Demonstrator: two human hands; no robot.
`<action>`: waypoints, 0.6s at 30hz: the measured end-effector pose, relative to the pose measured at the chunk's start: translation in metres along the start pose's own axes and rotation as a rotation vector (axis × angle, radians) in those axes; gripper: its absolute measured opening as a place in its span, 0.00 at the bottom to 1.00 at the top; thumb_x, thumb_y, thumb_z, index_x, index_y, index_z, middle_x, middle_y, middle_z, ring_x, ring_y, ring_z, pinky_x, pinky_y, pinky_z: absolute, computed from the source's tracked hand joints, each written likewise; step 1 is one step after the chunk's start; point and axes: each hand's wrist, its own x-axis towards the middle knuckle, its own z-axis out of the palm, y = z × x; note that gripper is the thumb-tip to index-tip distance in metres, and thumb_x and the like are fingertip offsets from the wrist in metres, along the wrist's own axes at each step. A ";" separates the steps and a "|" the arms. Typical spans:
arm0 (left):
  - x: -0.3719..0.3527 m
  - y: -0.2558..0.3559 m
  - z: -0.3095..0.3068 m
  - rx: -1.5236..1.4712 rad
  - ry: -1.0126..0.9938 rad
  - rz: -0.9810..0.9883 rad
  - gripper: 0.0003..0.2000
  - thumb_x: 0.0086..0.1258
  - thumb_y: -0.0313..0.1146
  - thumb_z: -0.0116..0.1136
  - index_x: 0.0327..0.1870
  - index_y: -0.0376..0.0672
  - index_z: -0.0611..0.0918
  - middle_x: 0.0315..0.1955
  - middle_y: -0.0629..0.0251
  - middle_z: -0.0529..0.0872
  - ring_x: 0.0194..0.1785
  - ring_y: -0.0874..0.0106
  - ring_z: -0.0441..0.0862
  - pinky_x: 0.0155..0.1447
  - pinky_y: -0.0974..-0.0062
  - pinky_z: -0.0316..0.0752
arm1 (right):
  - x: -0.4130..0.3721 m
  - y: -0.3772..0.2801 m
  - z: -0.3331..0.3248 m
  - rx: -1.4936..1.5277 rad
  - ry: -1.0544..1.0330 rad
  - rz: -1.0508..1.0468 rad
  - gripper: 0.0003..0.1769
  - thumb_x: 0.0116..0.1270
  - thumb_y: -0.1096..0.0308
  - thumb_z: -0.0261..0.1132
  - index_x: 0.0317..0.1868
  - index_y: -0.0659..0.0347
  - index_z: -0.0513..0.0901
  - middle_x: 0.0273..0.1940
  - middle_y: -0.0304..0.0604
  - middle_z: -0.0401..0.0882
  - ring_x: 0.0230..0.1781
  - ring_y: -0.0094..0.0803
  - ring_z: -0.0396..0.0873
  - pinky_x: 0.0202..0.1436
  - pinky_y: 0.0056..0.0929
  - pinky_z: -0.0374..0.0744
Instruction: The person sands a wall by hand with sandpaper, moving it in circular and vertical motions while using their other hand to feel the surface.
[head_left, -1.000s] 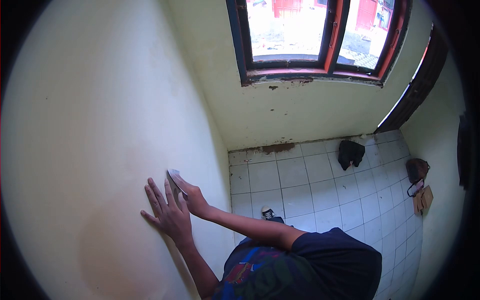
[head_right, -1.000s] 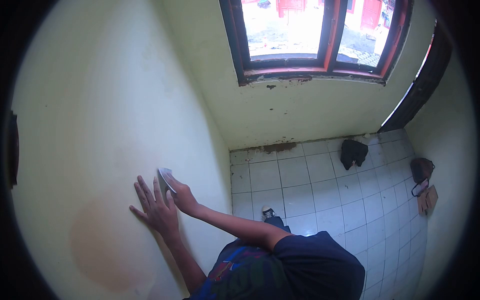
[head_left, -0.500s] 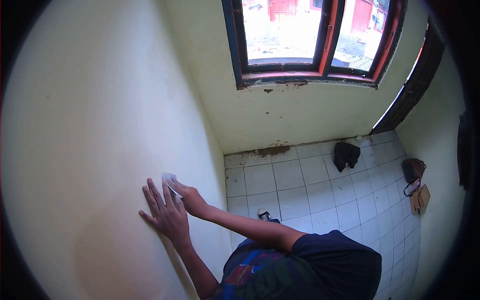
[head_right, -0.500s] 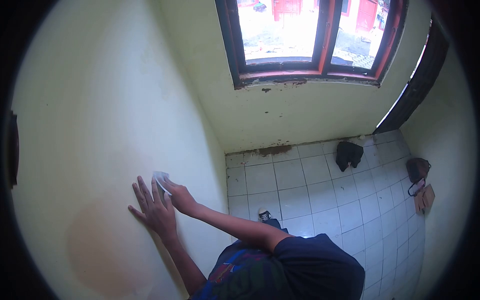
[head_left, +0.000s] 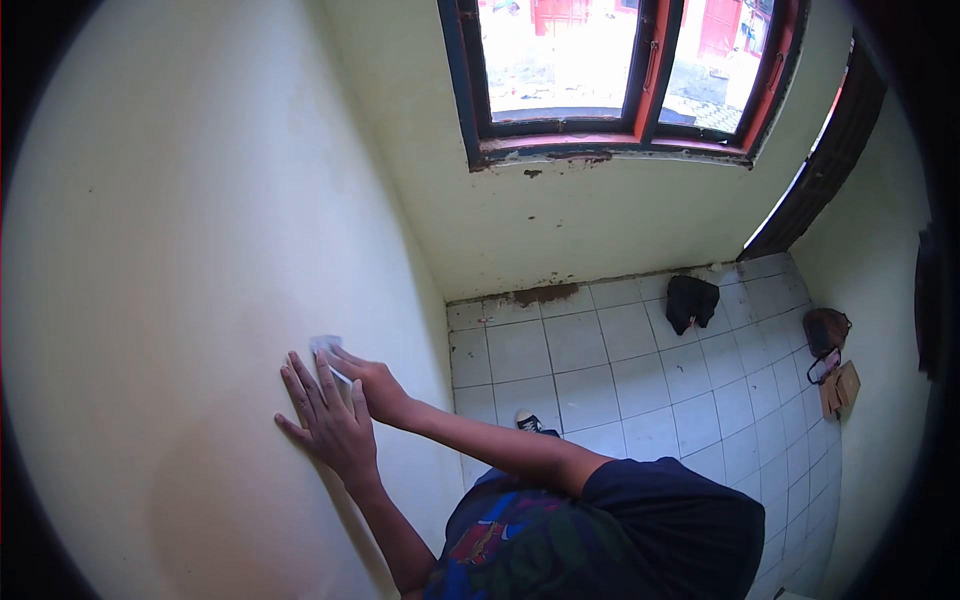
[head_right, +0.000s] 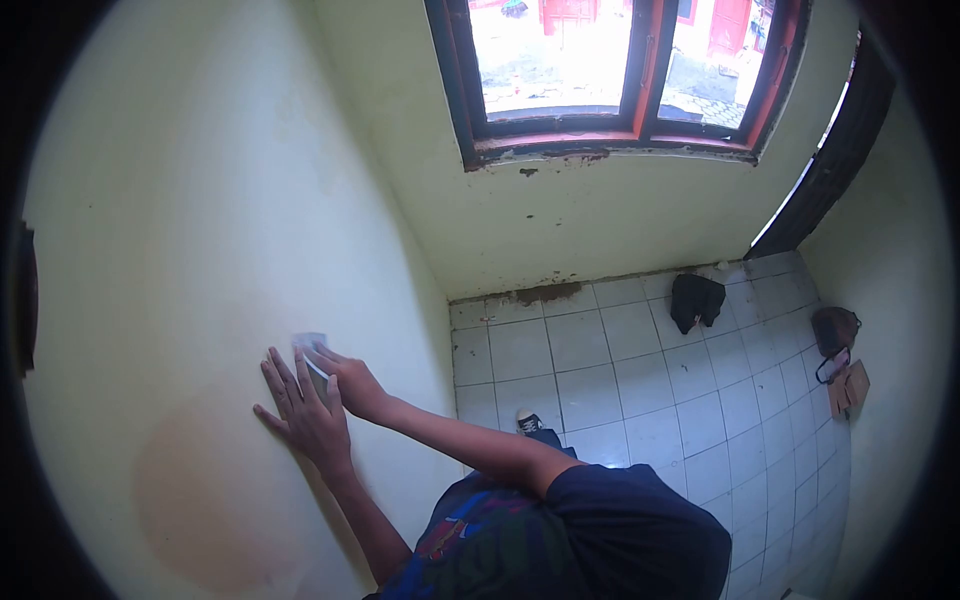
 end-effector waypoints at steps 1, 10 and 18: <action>0.000 0.000 -0.001 -0.002 -0.018 0.001 0.31 0.76 0.51 0.52 0.78 0.62 0.62 0.81 0.73 0.53 0.83 0.71 0.50 0.80 0.42 0.33 | -0.014 0.018 0.008 -0.003 -0.004 -0.001 0.36 0.65 0.75 0.60 0.75 0.58 0.65 0.59 0.61 0.78 0.51 0.60 0.82 0.58 0.46 0.81; -0.001 -0.002 0.004 0.070 -0.011 0.016 0.31 0.75 0.51 0.52 0.78 0.63 0.62 0.81 0.74 0.54 0.83 0.71 0.51 0.79 0.42 0.32 | 0.010 -0.011 0.004 0.101 0.030 0.074 0.35 0.65 0.74 0.60 0.74 0.59 0.66 0.69 0.62 0.70 0.58 0.59 0.79 0.62 0.45 0.79; 0.000 -0.004 0.000 0.080 -0.083 0.026 0.32 0.71 0.53 0.57 0.77 0.65 0.65 0.81 0.75 0.53 0.83 0.73 0.50 0.80 0.45 0.26 | -0.051 0.070 0.029 -0.038 -0.104 0.388 0.35 0.62 0.80 0.59 0.73 0.63 0.67 0.71 0.64 0.66 0.58 0.60 0.79 0.58 0.46 0.81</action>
